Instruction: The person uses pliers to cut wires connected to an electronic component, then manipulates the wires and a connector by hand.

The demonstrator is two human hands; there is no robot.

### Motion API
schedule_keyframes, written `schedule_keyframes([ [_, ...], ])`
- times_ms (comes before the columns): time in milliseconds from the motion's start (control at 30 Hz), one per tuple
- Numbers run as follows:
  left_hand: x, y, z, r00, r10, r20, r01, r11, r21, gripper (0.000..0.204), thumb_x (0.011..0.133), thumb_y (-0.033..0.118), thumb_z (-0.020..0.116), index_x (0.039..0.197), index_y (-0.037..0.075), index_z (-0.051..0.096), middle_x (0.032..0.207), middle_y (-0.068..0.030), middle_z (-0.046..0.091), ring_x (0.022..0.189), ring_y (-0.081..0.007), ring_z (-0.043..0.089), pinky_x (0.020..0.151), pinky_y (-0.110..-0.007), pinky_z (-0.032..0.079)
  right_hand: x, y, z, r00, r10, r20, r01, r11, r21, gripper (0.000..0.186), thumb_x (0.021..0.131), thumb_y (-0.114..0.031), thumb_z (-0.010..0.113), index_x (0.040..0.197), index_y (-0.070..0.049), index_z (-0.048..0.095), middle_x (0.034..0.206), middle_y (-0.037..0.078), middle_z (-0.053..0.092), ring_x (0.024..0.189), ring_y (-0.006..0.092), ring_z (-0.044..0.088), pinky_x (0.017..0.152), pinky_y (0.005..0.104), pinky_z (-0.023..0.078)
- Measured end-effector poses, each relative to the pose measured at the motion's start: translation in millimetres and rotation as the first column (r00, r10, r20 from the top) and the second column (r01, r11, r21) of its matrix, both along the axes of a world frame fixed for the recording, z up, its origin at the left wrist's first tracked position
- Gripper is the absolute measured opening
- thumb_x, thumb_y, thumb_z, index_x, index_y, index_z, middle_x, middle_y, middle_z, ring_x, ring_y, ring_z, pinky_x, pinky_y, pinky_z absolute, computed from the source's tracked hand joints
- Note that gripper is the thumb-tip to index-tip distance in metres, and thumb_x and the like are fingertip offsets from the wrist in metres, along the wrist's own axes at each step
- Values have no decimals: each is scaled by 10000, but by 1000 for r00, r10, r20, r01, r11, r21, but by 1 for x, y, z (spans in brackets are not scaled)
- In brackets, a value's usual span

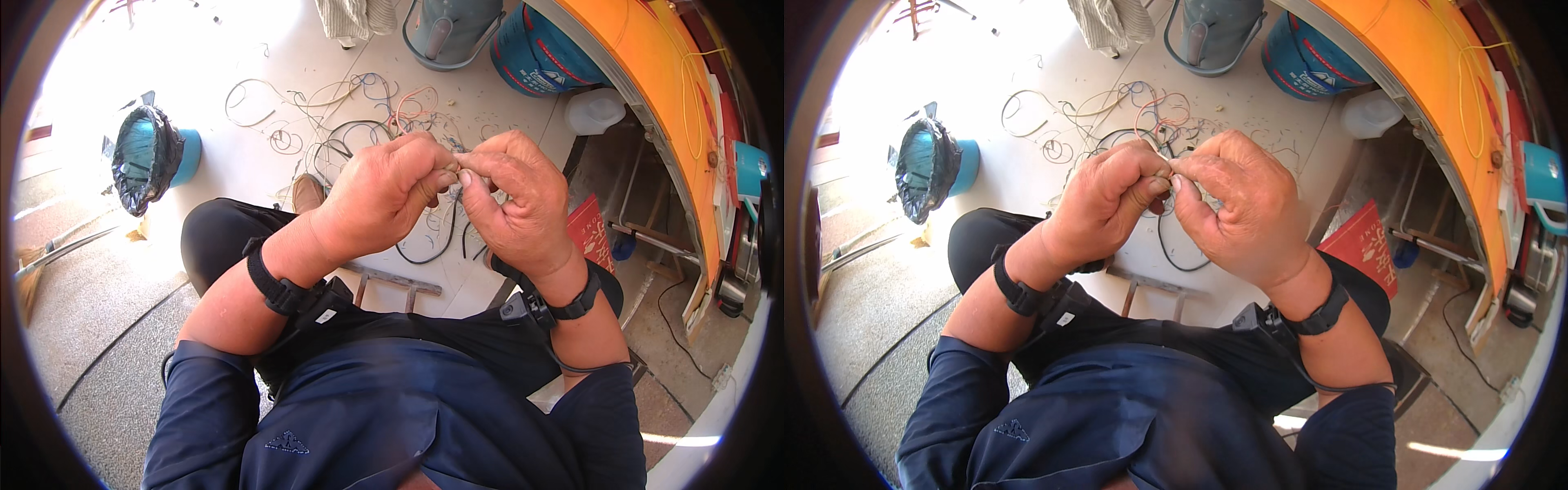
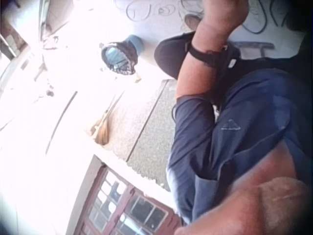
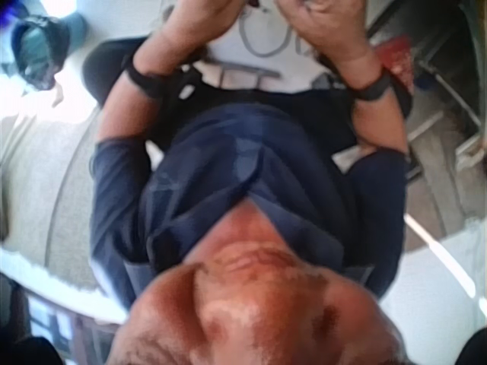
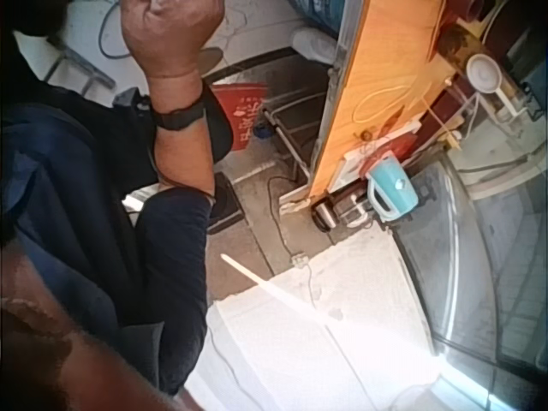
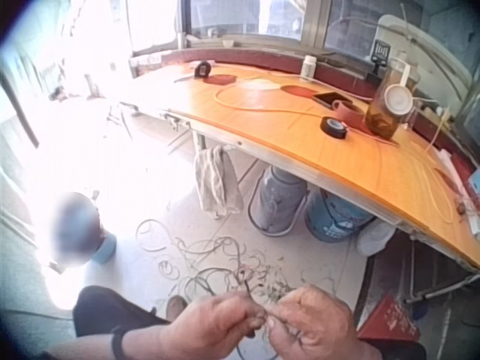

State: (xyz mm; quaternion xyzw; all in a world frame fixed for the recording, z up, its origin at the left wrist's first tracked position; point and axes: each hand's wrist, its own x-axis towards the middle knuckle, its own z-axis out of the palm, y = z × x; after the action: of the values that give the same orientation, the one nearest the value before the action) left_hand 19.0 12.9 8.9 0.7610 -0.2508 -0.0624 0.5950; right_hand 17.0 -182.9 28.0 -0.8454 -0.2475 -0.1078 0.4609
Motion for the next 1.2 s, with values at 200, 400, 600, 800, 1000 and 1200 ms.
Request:
schedule_keyframes([
  [200,-1,-1,-2,997,12,76,-16,999,48,84,910,-69,573,917,14,564,793,-104,582,652,-228,612,585,-320,494,-3,3,0,998,-34,-43,35,999,8,159,713,16,705,854,-48,672,798,80,628,650,227,611,566,322,490],
  [400,-2,-3,1,995,19,96,-24,998,51,87,907,-74,572,924,11,564,795,-108,583,669,-230,618,600,-321,493,0,4,0,996,-44,-75,48,998,44,111,731,28,688,818,-38,669,788,67,615,608,160,566,519,281,453],
  [600,-2,-3,5,997,27,-70,-30,999,-38,36,971,-4,550,942,16,557,792,-70,588,669,-169,646,612,-284,493,2,1,9,981,-22,-191,33,998,56,87,800,23,672,849,-47,683,843,39,641,659,84,573,532,225,445],
  [800,-3,1,13,949,-57,-308,19,992,-127,79,1017,76,527,957,33,555,820,-38,621,703,-112,653,603,-240,476,6,-8,11,926,109,-362,-61,988,140,99,832,-27,690,920,-57,656,853,36,647,663,117,592,540,247,466],
  [1000,-4,4,17,788,-188,-586,-14,946,-323,95,1023,140,548,995,51,568,832,-21,648,740,-93,659,589,-204,456,8,-12,19,939,103,-328,-109,994,-2,112,815,-24,691,906,-61,638,823,57,636,658,162,607,546,267,471],
  [1200,0,3,17,732,-187,-655,8,964,-266,110,1024,149,542,1015,43,571,810,-26,645,726,-94,652,573,-199,452,9,-13,16,983,155,-103,-167,978,-125,176,753,-9,717,892,-71,629,813,84,624,683,261,621,588,340,491],
])
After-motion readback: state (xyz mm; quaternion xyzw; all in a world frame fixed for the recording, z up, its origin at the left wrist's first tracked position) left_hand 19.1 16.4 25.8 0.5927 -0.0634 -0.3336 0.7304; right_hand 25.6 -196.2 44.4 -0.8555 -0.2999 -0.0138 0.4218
